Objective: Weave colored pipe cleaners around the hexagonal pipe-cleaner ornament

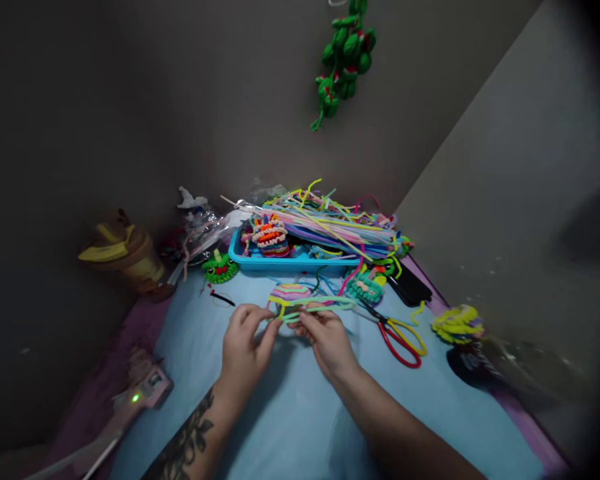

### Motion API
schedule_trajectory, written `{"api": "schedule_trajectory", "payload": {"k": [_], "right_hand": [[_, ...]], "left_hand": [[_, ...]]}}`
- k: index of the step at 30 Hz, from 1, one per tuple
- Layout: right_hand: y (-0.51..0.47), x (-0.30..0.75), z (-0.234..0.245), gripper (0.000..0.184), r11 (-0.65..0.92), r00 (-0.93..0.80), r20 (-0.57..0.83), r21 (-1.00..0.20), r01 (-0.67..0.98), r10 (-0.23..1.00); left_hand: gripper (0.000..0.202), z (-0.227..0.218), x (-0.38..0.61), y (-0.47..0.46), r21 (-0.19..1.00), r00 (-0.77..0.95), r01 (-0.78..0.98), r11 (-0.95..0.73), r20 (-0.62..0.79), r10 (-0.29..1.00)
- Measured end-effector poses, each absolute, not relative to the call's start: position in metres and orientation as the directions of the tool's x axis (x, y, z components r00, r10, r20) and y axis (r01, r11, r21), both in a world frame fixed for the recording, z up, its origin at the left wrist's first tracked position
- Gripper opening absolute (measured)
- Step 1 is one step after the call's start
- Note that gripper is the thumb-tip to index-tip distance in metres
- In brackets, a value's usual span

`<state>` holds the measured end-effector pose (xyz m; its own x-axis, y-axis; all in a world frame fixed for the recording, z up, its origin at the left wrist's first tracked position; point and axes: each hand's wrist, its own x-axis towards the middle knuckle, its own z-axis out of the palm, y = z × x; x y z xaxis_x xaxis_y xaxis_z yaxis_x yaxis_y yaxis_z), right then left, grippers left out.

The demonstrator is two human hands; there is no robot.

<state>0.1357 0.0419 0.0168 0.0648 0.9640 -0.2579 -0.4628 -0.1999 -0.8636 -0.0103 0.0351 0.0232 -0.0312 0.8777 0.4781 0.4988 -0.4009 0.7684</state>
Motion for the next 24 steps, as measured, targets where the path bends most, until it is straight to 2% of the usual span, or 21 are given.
{"api": "schedule_trajectory", "payload": {"k": [3,6,10,15,19,24], "right_hand": [[0.038,0.132,0.012,0.023,-0.177,0.062,-0.235,-0.858,-0.483,0.970],[0.038,0.129,0.008,0.022,-0.157,0.054,-0.210,-0.857,-0.490,0.976],[0.038,0.130,0.005,0.024,-0.157,0.073,-0.215,-0.871,-0.465,0.974],[0.040,0.135,0.009,0.022,-0.186,0.111,-0.259,-0.878,-0.440,0.960],[0.049,0.148,0.014,0.020,-0.108,0.249,-0.263,-0.858,-0.502,0.932],[0.062,0.173,0.014,0.018,-0.045,0.337,-0.245,-0.863,-0.504,0.909]], "left_hand": [[0.012,0.025,-0.007,0.033,0.599,0.185,0.630,-0.494,0.502,0.845],[0.013,0.026,-0.004,0.033,0.495,0.268,0.704,-0.509,0.479,0.836],[0.013,0.026,-0.002,0.032,0.448,0.280,0.741,-0.500,0.471,0.837],[0.010,0.025,-0.003,0.031,0.409,0.268,0.747,-0.524,0.536,0.800],[0.004,0.032,-0.014,0.034,0.420,0.195,0.736,-0.532,0.621,0.759],[0.003,0.041,-0.037,0.038,0.499,-0.092,0.731,-0.466,0.748,0.657]]}}
